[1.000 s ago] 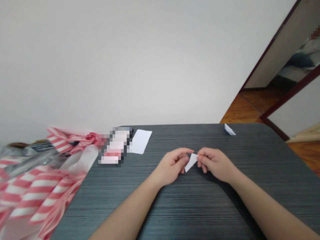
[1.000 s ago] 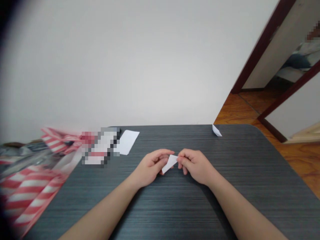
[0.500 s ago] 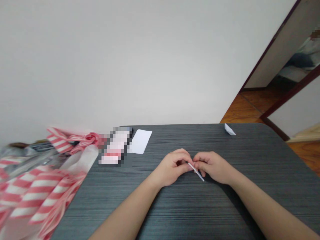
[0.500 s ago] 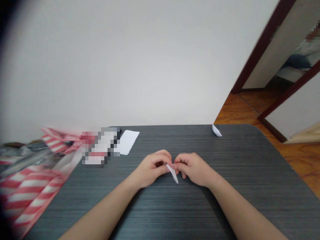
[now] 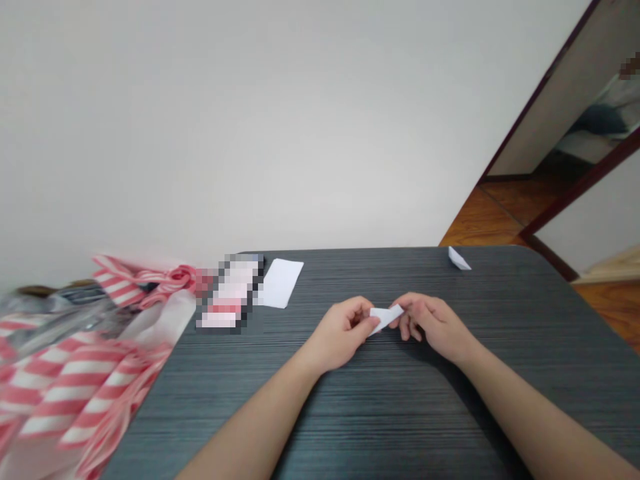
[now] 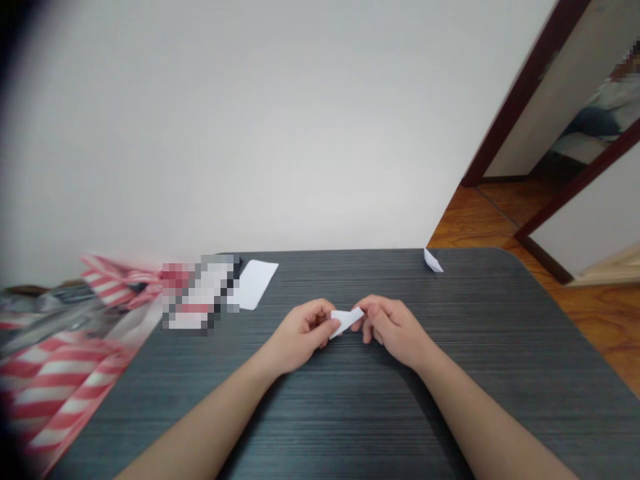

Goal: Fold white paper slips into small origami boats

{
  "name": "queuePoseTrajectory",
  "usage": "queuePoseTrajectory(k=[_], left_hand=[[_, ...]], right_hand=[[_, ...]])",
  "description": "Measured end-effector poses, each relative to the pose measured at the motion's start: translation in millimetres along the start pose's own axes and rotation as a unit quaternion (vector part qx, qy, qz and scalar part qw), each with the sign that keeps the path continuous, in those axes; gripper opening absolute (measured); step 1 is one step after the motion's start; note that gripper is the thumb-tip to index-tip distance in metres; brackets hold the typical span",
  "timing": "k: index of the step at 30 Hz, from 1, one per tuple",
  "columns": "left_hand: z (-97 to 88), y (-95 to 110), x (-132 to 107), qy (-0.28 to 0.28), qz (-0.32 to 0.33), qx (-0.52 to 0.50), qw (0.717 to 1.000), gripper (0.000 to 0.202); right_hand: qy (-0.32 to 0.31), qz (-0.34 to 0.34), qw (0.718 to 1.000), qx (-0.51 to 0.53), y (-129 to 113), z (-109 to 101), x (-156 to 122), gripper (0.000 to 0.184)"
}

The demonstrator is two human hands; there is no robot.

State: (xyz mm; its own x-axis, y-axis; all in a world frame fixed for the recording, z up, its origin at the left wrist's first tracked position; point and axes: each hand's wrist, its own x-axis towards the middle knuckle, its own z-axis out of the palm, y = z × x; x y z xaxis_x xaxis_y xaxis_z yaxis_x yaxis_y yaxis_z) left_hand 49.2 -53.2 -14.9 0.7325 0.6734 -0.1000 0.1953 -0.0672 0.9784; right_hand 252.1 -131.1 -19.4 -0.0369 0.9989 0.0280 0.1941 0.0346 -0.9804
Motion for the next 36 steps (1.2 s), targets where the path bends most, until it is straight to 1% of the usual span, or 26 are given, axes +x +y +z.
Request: queuePoseTrajectory(k=[3,5,8,11,12,15,18,22,25,29,31,34,36], left_hand=[[-0.4,0.5,0.4,0.002,0.005,0.013,1.0,0.018],[-0.2,2.4,0.2,0.0,0.007,0.018,1.0,0.018],[2.0,5.6,-0.4,-0.003,0.002,-0.01,1.0,0.018],[4.2,7.8,-0.7,-0.006,-0.007,-0.045,0.999,0.032],[4.4,8.6,-0.8,-0.012,-0.009,-0.047,0.999,0.033],[2.7,12.1,-0.8,-0.037,-0.006,-0.012,0.999,0.024],[0.4,16.8,-1.2,-0.035,0.005,0.034,0.999,0.026],[0.2,20.8,-1.7,-0.018,-0.002,0.044,0.999,0.027],[1.1,20.5,-1.7,-0.012,-0.005,0.04,0.999,0.026],[1.1,18.1,-1.5,-0.009,0.0,0.048,0.999,0.026],[1.1,17.1,-1.3,-0.011,-0.003,0.042,0.999,0.026],[1.7,15.2,-0.7,-0.01,-0.005,0.023,1.0,0.025],[2.2,13.2,-0.5,-0.008,-0.003,0.009,1.0,0.024]], right_hand=[[0.013,0.016,0.998,-0.056,-2.0,1.1,0.2,0.022],[0.023,0.026,0.995,-0.089,-5.2,2.5,0.9,0.016],[0.032,0.024,0.994,-0.103,-9.0,4.1,1.9,0.017],[0.034,0.02,0.994,-0.1,-10.1,4.1,2.2,0.017],[0.033,0.02,0.995,-0.097,-9.9,3.9,2.1,0.017],[0.029,0.023,0.995,-0.089,-8.1,4.0,1.8,0.017],[0.03,0.019,0.996,-0.081,-4.7,5.3,1.6,0.016],[0.085,-0.022,0.995,-0.053,-1.1,6.5,1.5,0.014],[0.108,-0.052,0.988,-0.097,-2.6,4.4,1.6,0.008],[0.083,-0.101,0.973,-0.189,-6.9,1.3,2.1,0.01],[0.079,-0.1,0.971,-0.204,-7.7,0.9,2.3,0.01],[0.09,-0.077,0.972,-0.205,-7.3,1.0,2.2,0.011],[0.092,-0.081,0.97,-0.209,-7.3,0.9,2.2,0.012]])
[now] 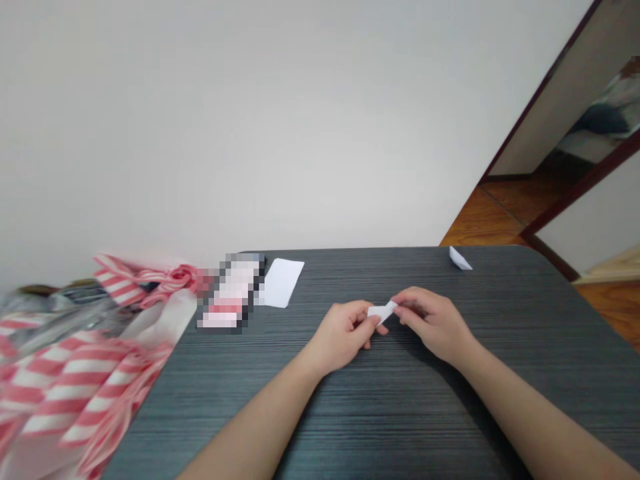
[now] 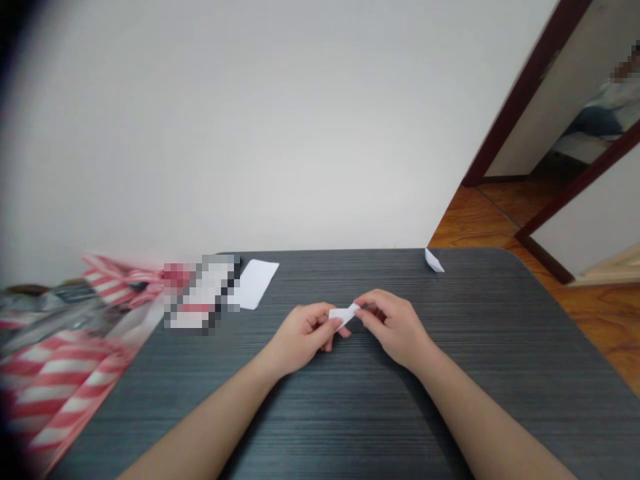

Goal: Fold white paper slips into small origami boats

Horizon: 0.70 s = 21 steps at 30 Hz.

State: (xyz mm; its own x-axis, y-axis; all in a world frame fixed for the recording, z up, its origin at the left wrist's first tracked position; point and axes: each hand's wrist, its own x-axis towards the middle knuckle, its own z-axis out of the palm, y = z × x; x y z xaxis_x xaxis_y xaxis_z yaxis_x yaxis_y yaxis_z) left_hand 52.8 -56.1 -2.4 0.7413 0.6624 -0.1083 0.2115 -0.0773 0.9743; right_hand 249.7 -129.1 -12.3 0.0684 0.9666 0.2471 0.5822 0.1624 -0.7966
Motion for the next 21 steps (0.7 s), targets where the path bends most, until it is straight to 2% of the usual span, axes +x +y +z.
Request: queuePoseTrajectory(k=[9,15,21], left_hand=[[1.8,-7.2,0.4,0.017,-0.001,-0.033,0.999,0.029],[1.9,-10.9,0.6,0.029,0.006,-0.032,0.999,0.023],[2.0,-12.3,0.6,0.019,0.034,-0.037,0.999,0.02]], right_hand=[[0.0,-0.057,0.998,-0.003,-1.9,-2.4,1.7,0.012],[-0.007,-0.059,0.998,0.0,-3.3,-2.8,1.7,0.012],[-0.013,-0.065,0.998,0.007,-3.9,-2.4,2.3,0.012]])
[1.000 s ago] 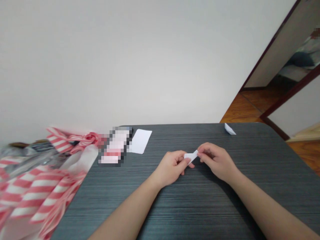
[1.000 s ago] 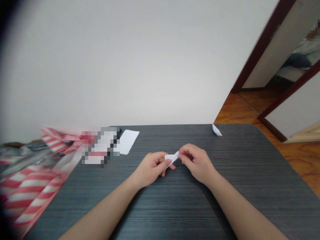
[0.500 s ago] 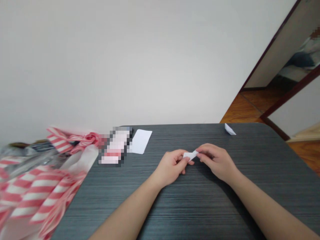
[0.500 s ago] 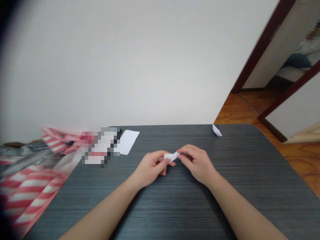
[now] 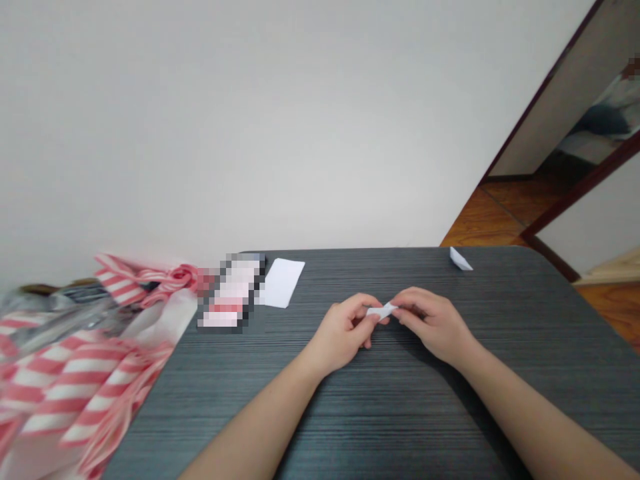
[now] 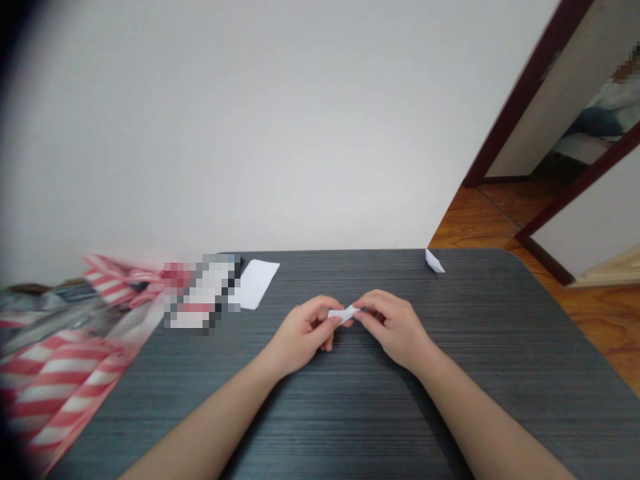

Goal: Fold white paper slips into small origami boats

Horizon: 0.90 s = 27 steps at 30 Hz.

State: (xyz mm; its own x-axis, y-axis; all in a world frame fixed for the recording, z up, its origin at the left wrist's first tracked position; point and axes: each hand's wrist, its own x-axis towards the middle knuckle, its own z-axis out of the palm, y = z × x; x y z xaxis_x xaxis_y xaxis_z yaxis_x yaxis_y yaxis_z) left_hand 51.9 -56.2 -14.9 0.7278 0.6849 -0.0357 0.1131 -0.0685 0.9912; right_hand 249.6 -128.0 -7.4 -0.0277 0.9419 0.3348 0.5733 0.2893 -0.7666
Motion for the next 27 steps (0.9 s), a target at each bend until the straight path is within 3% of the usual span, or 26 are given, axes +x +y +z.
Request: queuePoseTrajectory(k=[8,21,27], left_hand=[[-0.4,1.8,-0.4,-0.015,0.02,0.0,1.0,0.019],[-2.5,4.0,0.3,-0.012,0.049,0.093,0.994,0.024],[-3.4,7.4,0.6,-0.008,0.075,0.105,0.992,0.026]], right_hand=[[-0.002,-0.034,0.999,0.007,2.5,0.6,0.6,0.012],[-0.002,-0.053,0.999,-0.003,2.4,0.7,0.7,0.013],[0.004,-0.027,1.0,-0.002,4.4,3.0,-1.4,0.012]])
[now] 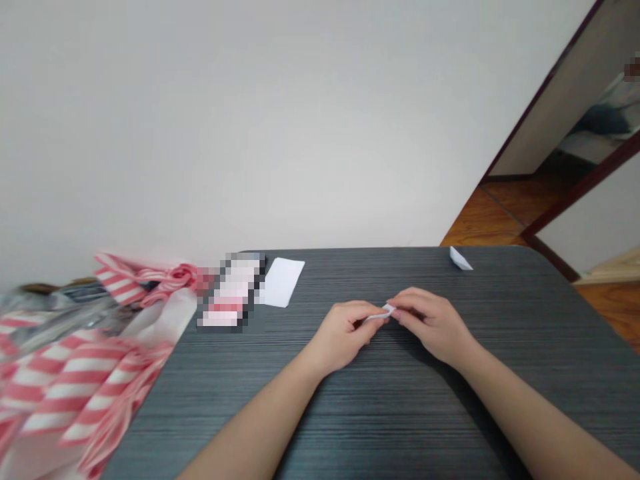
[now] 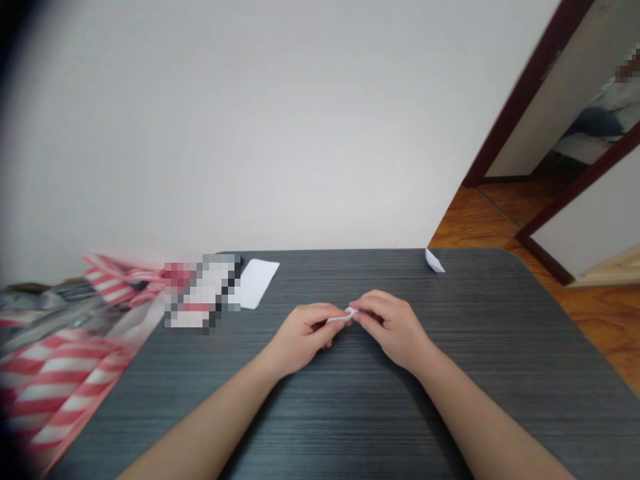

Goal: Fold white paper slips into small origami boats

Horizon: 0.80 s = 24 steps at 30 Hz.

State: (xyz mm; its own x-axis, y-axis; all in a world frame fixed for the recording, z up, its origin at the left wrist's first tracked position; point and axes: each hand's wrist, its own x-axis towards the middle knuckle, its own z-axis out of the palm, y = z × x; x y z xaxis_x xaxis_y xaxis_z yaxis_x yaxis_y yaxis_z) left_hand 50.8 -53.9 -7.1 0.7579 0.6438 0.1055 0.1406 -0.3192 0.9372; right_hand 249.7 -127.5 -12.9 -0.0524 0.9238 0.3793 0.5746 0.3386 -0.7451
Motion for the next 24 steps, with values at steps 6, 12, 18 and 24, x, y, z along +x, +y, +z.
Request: queuePoseTrajectory(k=[6,12,18,24], left_hand=[[-0.5,0.4,0.4,-0.003,0.003,-0.001,1.0,0.025],[0.6,0.4,-0.4,0.003,-0.001,0.004,1.0,0.028],[0.5,1.6,0.5,0.013,-0.002,0.011,1.0,0.027],[-0.3,-0.8,0.4,0.002,0.007,0.017,1.0,0.029]], right_hand=[[0.006,0.029,0.999,0.021,-0.5,0.8,-0.8,0.006],[-0.006,-0.009,1.0,0.003,-3.8,-2.1,2.7,0.011],[-0.014,-0.003,1.0,0.005,-1.1,-0.9,1.4,0.008],[-0.01,0.001,1.0,-0.007,-4.5,-0.9,3.3,0.009]])
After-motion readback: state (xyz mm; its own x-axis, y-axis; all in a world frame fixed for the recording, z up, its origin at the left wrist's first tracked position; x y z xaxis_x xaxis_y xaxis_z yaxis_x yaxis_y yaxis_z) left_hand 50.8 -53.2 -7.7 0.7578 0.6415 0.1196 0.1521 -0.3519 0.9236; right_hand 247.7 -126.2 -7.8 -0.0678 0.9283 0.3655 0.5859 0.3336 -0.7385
